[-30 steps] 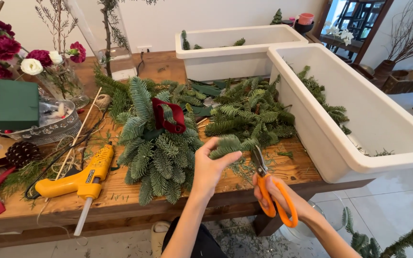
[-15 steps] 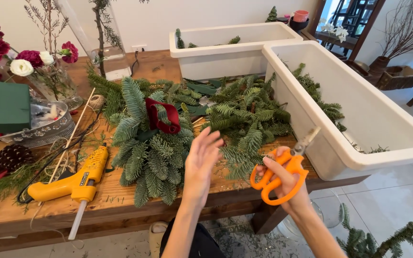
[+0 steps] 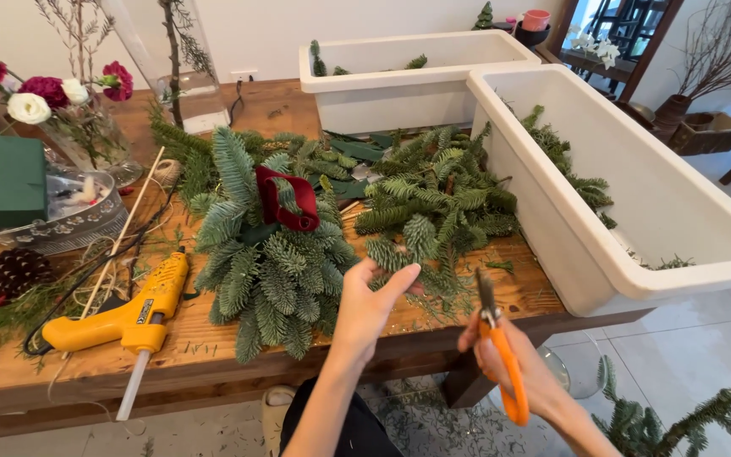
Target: The person assembles a small Christmas tree by attaching pine branches to a central stick. They use orange shears to trim the branches and a yellow hot glue gun to secure them in place. A red ribbon is also added as a decorative element.
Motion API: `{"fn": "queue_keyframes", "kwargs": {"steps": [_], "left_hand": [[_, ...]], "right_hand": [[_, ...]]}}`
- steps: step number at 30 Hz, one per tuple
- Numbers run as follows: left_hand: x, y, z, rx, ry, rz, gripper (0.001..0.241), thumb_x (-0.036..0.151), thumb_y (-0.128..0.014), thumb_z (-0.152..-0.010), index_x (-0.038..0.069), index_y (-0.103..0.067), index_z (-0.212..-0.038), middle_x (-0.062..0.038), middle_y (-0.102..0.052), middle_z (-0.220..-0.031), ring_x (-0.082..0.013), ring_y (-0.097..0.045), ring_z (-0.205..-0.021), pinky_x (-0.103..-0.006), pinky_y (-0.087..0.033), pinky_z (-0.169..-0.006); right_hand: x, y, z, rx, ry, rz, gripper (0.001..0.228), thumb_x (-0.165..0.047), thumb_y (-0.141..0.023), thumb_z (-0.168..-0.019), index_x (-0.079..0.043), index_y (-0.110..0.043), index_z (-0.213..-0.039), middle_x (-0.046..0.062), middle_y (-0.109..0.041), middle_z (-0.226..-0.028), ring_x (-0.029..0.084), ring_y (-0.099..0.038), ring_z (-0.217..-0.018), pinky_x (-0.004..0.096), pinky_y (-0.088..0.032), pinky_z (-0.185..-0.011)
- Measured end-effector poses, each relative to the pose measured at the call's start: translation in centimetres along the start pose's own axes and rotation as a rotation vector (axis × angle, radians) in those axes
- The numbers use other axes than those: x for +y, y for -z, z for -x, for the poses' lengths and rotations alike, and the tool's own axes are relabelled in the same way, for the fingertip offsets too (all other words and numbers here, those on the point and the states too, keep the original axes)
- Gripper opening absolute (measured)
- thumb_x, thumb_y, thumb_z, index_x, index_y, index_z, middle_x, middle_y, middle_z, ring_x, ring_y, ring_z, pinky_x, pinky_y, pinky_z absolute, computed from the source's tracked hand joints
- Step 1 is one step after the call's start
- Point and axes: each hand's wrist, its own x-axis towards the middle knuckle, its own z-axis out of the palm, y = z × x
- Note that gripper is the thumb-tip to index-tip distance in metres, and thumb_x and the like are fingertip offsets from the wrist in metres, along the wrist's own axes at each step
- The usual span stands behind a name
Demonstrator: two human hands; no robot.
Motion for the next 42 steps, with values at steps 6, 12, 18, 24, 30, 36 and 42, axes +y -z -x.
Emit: {"fn": "queue_keyframes", "kwargs": {"steps": [6,12,18,24,30,36,42], "left_hand": [[1.8,0.1,0.1,-0.073,-0.092,-0.162,0.019,0.028,-0.071,-0.085,0.011,-0.067,-0.091,-0.001,-0.069,-0.094,-0.0169,-0.061,-0.09,-0.0376,-0.046,-0.09],[1.3,0.0,-0.3,-0.117,-0.03,-0.369,0.059,0.044,-0.067,-0.083,-0.003,-0.058,-0.119,-0.014,-0.057,-0.142,-0.027,-0.051,-0.136,-0.0417,-0.04,-0.105],[0.5,-0.6,0.0,-0.136,-0.11,-0.259,0.024,0.028,-0.071,-0.09,0.011,-0.056,-0.084,0.001,-0.054,-0.08,-0.0138,-0.048,-0.078,-0.0323,-0.042,-0.078],[-0.1,-0.8,0.1,-0.12,-0.016,-0.135,0.025,0.026,-0.073,-0.087,0.013,-0.052,-0.082,-0.004,-0.071,-0.075,-0.0121,-0.072,-0.079,-0.0326,-0.045,-0.089],[-1.3,-0.7,-0.8,-0.098,-0.021,-0.178,0.033,0.026,-0.074,-0.087,0.014,-0.045,-0.077,-0.002,-0.066,-0.068,-0.0108,-0.052,-0.072,-0.0312,-0.041,-0.083],[-1.1,-0.5,-1.9,-0.051,0.024,-0.12,0.024,0.025,-0.071,-0.086,0.004,-0.063,-0.096,-0.009,-0.073,-0.097,-0.0213,-0.065,-0.105,-0.041,-0.038,-0.111],[-1.7,-0.5,-2.5,-0.057,-0.038,-0.151,0.024,0.027,-0.073,-0.085,0.008,-0.067,-0.099,-0.009,-0.073,-0.113,-0.0244,-0.062,-0.118,-0.0429,-0.035,-0.112]], "right_hand": [[-3.6,0.7,1.4,-0.142,-0.066,0.703,0.033,-0.039,-0.063,-0.089,-0.018,-0.042,-0.103,-0.003,-0.066,-0.089,0.018,-0.052,-0.07,0.031,-0.042,-0.071],[-4.2,0.9,1.0,-0.144,-0.18,0.96,0.049,-0.058,-0.062,-0.092,-0.021,-0.041,-0.115,0.002,-0.043,-0.067,0.02,-0.045,-0.072,0.029,-0.038,-0.071],[-4.5,0.5,1.0,-0.155,-0.227,1.018,0.053,-0.058,-0.061,-0.092,-0.02,-0.04,-0.121,0.003,-0.048,-0.07,0.023,-0.054,-0.081,0.03,-0.042,-0.075],[-3.1,0.8,0.8,-0.118,-0.191,0.959,0.047,-0.061,-0.059,-0.093,-0.018,-0.043,-0.107,0.001,-0.041,-0.068,0.016,-0.038,-0.067,0.032,-0.033,-0.063],[-4.5,0.6,0.5,-0.115,-0.315,1.013,0.087,-0.069,-0.058,-0.084,-0.017,-0.034,-0.149,0.004,-0.049,-0.072,0.019,-0.049,-0.075,0.033,-0.039,-0.07],[-4.1,1.6,0.8,-0.3,-0.156,0.223,0.046,-0.056,-0.044,-0.093,-0.01,-0.045,-0.083,0.002,-0.043,-0.07,0.012,-0.039,-0.047,0.025,-0.039,-0.038],[-4.9,1.6,0.5,-0.511,-0.194,0.017,0.057,-0.064,-0.041,-0.089,-0.008,-0.048,-0.088,0.003,-0.045,-0.075,0.011,-0.034,-0.05,0.024,-0.042,-0.051]]}}
